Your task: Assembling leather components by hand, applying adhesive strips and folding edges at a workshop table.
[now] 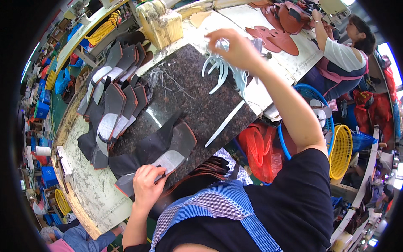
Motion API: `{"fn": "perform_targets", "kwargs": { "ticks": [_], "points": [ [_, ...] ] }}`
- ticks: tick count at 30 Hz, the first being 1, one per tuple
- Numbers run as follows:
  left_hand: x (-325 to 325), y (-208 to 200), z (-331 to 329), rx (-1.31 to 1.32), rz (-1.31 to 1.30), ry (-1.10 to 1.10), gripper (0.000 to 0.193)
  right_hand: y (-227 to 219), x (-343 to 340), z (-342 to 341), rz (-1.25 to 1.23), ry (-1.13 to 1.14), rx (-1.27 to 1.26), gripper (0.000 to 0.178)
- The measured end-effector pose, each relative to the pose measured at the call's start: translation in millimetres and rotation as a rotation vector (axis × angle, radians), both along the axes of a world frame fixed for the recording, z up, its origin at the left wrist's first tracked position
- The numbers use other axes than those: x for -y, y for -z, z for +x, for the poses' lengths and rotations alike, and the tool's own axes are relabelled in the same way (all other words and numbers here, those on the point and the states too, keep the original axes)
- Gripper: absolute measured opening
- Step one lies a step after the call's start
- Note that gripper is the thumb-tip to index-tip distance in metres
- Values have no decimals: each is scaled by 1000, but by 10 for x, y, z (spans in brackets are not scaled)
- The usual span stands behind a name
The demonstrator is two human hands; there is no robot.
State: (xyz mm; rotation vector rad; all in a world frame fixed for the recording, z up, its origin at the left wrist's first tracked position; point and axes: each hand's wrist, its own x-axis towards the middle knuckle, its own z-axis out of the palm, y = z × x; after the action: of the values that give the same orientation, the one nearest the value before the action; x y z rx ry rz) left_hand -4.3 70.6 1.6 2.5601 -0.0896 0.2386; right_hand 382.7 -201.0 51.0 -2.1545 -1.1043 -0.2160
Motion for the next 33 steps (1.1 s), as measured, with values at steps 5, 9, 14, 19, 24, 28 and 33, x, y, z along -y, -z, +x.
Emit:
{"fn": "perform_targets", "kwargs": {
  "ticks": [5, 9, 14, 19, 24, 28, 33],
  "points": [
    [-22, -77, -114, -70, 68, 41, 32, -563, 11, 83, 569, -1, -776, 22],
    [-59, -460, 179, -133, 22, 180, 42, -803, 25, -9, 752, -71, -781, 21],
    [207, -952, 1399, 226, -101, 334, 48, -954, 14, -26, 695, -64, -774, 20],
    [926, -695, 2816, 652, 183, 389, 65, -1268, -59, -287, 612, -78, -553, 23],
    [853, 3, 3161, 224, 266, 421, 54, -1687, 177, -382, 740, 132, -394, 20],
    [623, -64, 3038, 98, 120, 553, 42, -1634, 448, -214, 933, 59, -412, 19],
    [195, -611, 2732, -13, -229, 566, 46, -1229, 376, -185, 775, -20, -629, 26]
  ]
}}
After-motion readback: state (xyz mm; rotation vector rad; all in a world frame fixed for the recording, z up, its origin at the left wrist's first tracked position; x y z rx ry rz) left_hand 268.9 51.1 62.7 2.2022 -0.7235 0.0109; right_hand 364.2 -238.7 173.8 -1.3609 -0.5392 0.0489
